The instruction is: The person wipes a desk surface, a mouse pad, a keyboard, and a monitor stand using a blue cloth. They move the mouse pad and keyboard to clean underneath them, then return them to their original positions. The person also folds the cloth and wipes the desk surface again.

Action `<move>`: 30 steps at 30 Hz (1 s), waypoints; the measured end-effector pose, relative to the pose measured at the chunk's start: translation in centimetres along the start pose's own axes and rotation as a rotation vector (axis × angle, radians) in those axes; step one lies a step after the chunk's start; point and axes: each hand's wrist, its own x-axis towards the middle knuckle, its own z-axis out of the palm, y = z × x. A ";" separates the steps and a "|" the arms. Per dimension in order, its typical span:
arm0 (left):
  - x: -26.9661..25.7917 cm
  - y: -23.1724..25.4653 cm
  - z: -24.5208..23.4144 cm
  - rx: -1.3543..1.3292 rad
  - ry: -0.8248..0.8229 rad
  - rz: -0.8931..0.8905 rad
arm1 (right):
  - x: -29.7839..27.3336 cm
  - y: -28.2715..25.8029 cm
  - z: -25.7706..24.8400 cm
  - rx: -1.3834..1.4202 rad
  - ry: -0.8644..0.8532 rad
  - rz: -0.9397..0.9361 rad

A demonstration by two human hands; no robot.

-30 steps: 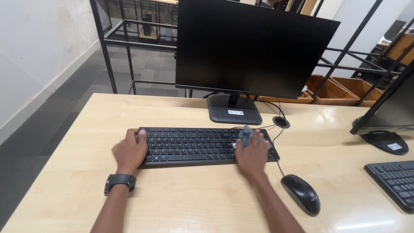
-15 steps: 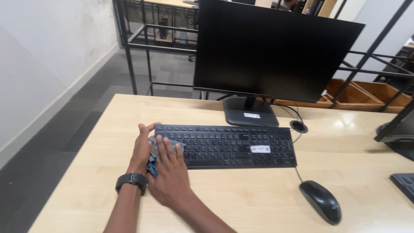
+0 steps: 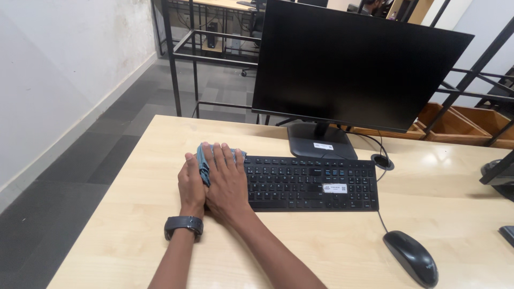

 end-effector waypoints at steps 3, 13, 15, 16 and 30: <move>-0.1 0.1 0.2 0.034 0.057 0.059 | -0.3 0.7 -1.1 0.012 -0.003 0.006; -2.0 2.9 0.6 0.096 0.107 0.071 | -3.4 7.7 -2.6 -0.005 0.031 0.120; -2.2 3.0 0.7 0.117 0.117 0.078 | -4.6 10.3 -3.8 0.010 0.070 0.168; -2.2 3.1 0.6 0.115 0.121 0.079 | -5.3 11.8 -4.5 0.017 0.089 0.192; -2.0 2.3 0.6 0.123 0.070 0.187 | -14.0 26.9 -9.8 -0.153 0.315 0.438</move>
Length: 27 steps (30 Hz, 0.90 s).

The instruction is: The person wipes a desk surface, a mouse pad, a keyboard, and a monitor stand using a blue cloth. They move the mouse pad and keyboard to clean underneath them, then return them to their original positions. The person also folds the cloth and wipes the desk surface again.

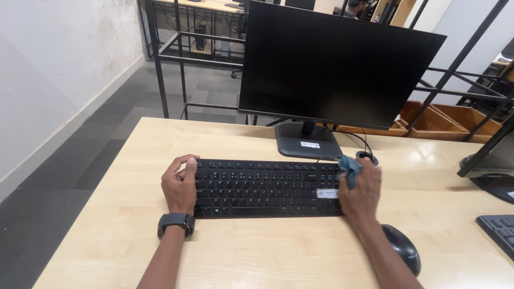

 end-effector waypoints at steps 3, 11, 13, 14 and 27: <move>-0.1 -0.1 0.0 -0.015 0.003 0.022 | 0.8 2.1 -0.8 0.010 -0.077 0.244; 0.6 -1.1 -0.2 0.108 0.074 -0.030 | -0.5 2.7 2.9 0.254 -0.066 0.813; 1.2 -1.7 -0.6 0.217 0.107 -0.015 | -1.7 1.1 2.3 0.205 -0.158 0.830; 1.5 -2.0 -0.9 0.271 0.123 -0.008 | -2.3 0.5 2.0 0.179 -0.203 0.838; 1.2 -1.4 -1.7 0.881 -0.033 0.057 | -6.3 -2.6 -1.7 -0.179 -0.392 0.384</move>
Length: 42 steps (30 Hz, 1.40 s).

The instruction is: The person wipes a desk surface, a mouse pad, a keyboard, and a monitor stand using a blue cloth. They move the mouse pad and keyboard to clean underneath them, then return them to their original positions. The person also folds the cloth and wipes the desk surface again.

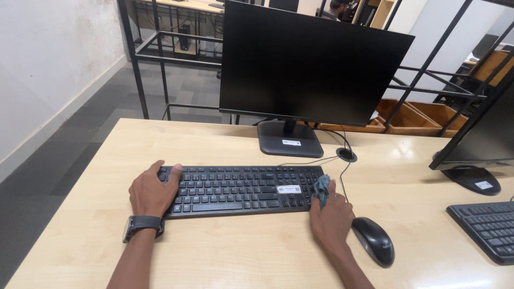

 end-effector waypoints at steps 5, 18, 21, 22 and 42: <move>-0.2 0.2 0.1 0.036 -0.018 0.021 | -0.6 -0.8 -2.7 -0.119 -0.056 0.011; 0.7 0.1 -0.9 0.147 -0.123 0.087 | 1.4 1.3 -5.1 -0.131 -0.227 0.139; 0.7 0.7 -2.5 0.211 -0.278 0.022 | 2.9 1.6 -7.1 -0.223 -0.376 0.192; 0.9 1.2 -2.9 0.251 -0.352 -0.008 | 3.3 1.7 -7.8 -0.230 -0.371 0.173; 4.7 13.6 16.9 0.486 -0.876 0.202 | 21.2 -1.6 4.9 0.029 -0.183 -0.016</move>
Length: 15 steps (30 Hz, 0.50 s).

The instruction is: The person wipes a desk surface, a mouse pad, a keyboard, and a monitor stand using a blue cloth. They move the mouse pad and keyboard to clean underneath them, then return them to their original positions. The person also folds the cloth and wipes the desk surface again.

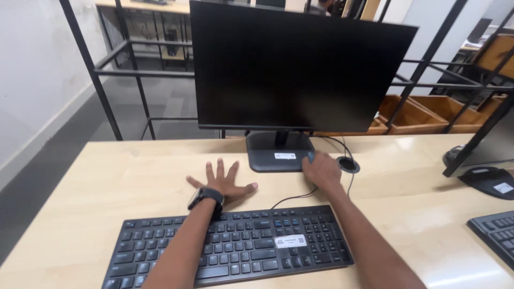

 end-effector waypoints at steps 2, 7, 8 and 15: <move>0.4 0.1 -0.7 0.020 0.006 0.010 | 1.9 0.2 0.2 0.029 -0.017 0.084; 1.2 0.7 -1.9 0.047 0.030 0.023 | 6.9 2.6 2.1 0.096 -0.062 0.090; 1.5 0.8 -1.9 0.047 0.040 0.030 | 7.6 2.7 2.7 0.080 -0.084 0.104; 3.5 0.8 -0.8 0.070 0.117 0.092 | 8.8 3.6 5.0 -0.003 -0.040 0.035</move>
